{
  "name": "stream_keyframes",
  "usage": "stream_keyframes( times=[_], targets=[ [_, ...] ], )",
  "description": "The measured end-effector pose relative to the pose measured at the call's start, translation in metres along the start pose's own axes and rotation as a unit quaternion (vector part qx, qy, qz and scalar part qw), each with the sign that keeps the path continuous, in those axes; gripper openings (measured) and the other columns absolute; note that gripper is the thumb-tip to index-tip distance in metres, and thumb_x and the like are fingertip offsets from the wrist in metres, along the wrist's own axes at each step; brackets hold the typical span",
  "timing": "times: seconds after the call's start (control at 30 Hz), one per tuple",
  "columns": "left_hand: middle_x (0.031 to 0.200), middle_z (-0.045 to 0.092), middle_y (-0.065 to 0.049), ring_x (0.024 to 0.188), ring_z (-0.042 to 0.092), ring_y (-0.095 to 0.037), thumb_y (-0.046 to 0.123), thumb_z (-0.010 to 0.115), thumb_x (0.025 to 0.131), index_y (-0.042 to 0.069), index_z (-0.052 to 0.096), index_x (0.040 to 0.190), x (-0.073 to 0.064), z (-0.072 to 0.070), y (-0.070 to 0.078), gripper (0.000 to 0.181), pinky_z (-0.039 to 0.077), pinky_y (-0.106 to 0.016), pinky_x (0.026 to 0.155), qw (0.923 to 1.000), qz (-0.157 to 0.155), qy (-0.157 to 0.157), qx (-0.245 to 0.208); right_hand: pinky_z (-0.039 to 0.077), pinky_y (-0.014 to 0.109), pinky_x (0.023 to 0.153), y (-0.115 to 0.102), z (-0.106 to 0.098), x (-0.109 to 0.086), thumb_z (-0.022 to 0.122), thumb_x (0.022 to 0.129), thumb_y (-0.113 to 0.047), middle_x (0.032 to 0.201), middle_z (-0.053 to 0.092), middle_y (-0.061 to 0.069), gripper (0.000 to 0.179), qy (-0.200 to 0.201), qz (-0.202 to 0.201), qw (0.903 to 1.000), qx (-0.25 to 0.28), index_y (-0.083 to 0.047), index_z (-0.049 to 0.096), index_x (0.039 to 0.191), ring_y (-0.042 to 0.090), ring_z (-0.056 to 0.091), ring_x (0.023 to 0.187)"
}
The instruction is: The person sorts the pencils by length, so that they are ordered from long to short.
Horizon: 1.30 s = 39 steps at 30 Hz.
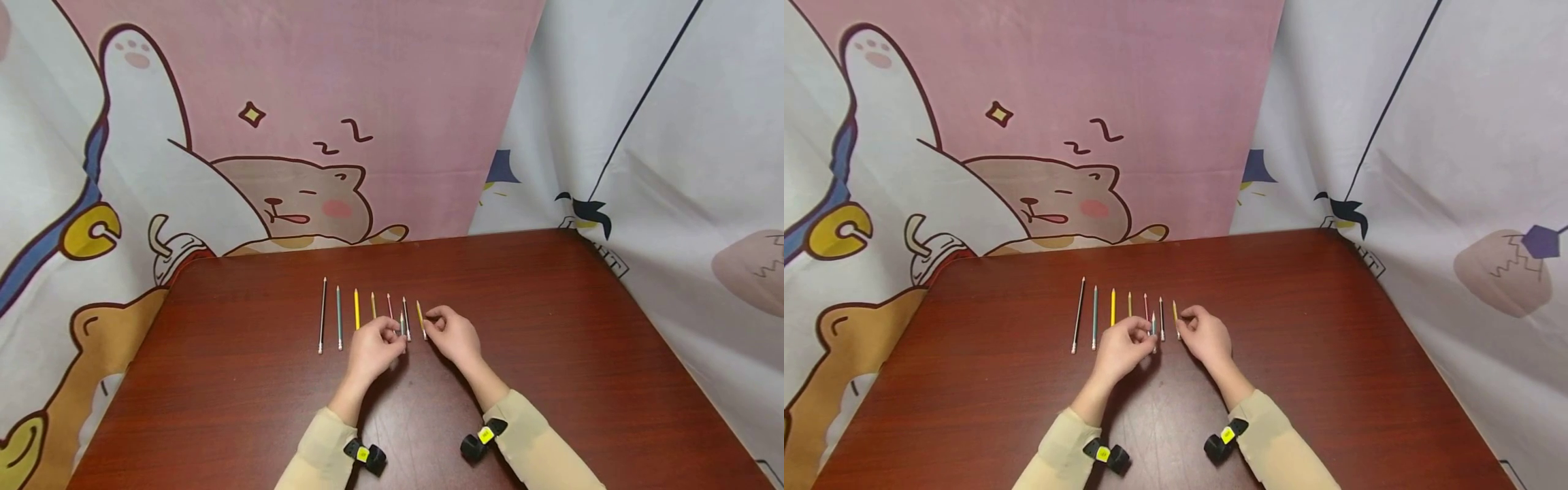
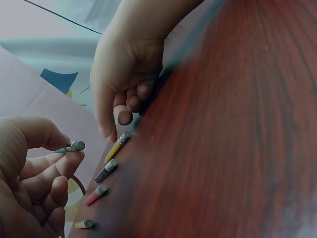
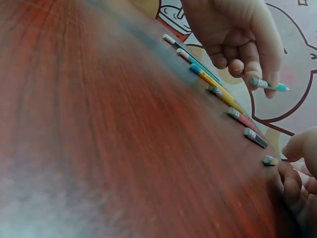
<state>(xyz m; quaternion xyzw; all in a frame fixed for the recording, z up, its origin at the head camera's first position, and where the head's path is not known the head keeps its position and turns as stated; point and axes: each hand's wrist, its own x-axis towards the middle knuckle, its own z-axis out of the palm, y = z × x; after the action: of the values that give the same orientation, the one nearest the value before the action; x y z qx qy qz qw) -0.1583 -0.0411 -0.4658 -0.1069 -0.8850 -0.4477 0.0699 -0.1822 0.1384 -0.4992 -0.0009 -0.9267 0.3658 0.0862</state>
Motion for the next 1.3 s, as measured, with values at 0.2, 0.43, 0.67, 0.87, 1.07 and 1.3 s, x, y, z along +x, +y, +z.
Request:
stream_keyframes(
  times=[0.2, 0.43, 0.67, 0.87, 1.07, 1.3],
  targets=[
    [0.062, 0.061, 0.011, 0.054, 0.053, -0.002, 0.019, 0.071, 0.072, 0.012, 0.068, 0.084, 0.004, 0.007, 0.004, 0.014, 0.043, -0.023, 0.055, 0.9998, -0.009, 0.009, 0.012, 0.041, 0.028, 0.051, 0.005, -0.008, -0.008, 0.066, 0.083, -0.025, 0.065, 0.057, -0.006, 0.018, -0.013, 0.006, 0.9986, 0.051, -0.014, 0.066, 0.098, 0.008, 0.050, 0.051],
    [0.061, 0.061, 0.014, 0.055, 0.054, -0.001, 0.021, 0.073, 0.070, 0.015, 0.071, 0.083, 0.012, 0.019, 0.008, 0.015, 0.044, -0.024, 0.059, 0.9985, -0.011, 0.043, 0.032, 0.045, 0.027, 0.043, 0.009, -0.021, -0.017, 0.064, 0.086, -0.024, 0.067, 0.060, -0.002, 0.020, -0.051, 0.032, 0.9923, 0.108, -0.013, 0.064, 0.102, 0.013, 0.055, 0.046],
    [0.063, 0.063, 0.018, 0.069, 0.057, -0.008, 0.027, 0.071, 0.069, 0.021, 0.072, 0.085, 0.020, 0.034, 0.012, 0.017, 0.039, -0.035, 0.077, 0.9948, -0.005, 0.065, 0.079, 0.047, 0.028, 0.045, 0.014, -0.036, -0.025, 0.062, 0.088, -0.024, 0.071, 0.063, 0.001, 0.023, -0.071, 0.044, 0.9885, 0.126, -0.010, 0.062, 0.107, 0.015, 0.057, 0.052],
    [0.061, 0.061, 0.019, 0.071, 0.055, -0.009, 0.027, 0.073, 0.068, 0.021, 0.072, 0.084, 0.023, 0.046, 0.017, 0.017, 0.035, -0.035, 0.077, 0.9921, -0.007, 0.089, 0.088, 0.048, 0.029, 0.047, 0.023, -0.046, -0.030, 0.061, 0.089, -0.024, 0.074, 0.063, 0.003, 0.025, -0.074, 0.049, 0.9878, 0.128, -0.010, 0.062, 0.110, 0.015, 0.059, 0.058],
    [0.058, 0.059, 0.018, 0.070, 0.055, -0.012, 0.028, 0.073, 0.067, 0.020, 0.072, 0.083, 0.028, 0.057, 0.019, 0.017, 0.035, -0.035, 0.075, 0.9895, -0.009, 0.105, 0.099, 0.048, 0.029, 0.048, 0.032, -0.056, -0.035, 0.062, 0.089, -0.026, 0.074, 0.063, 0.003, 0.027, -0.071, 0.045, 0.9875, 0.133, -0.010, 0.062, 0.110, 0.017, 0.058, 0.058],
    [0.057, 0.058, 0.017, 0.067, 0.054, -0.012, 0.028, 0.074, 0.065, 0.021, 0.071, 0.082, 0.029, 0.067, 0.020, 0.019, 0.034, -0.035, 0.073, 0.9854, -0.005, 0.118, 0.123, 0.046, 0.027, 0.048, 0.036, -0.064, -0.040, 0.062, 0.089, -0.028, 0.073, 0.062, 0.001, 0.029, -0.069, 0.026, 0.9912, 0.110, -0.010, 0.061, 0.112, 0.015, 0.057, 0.056]
  ],
)
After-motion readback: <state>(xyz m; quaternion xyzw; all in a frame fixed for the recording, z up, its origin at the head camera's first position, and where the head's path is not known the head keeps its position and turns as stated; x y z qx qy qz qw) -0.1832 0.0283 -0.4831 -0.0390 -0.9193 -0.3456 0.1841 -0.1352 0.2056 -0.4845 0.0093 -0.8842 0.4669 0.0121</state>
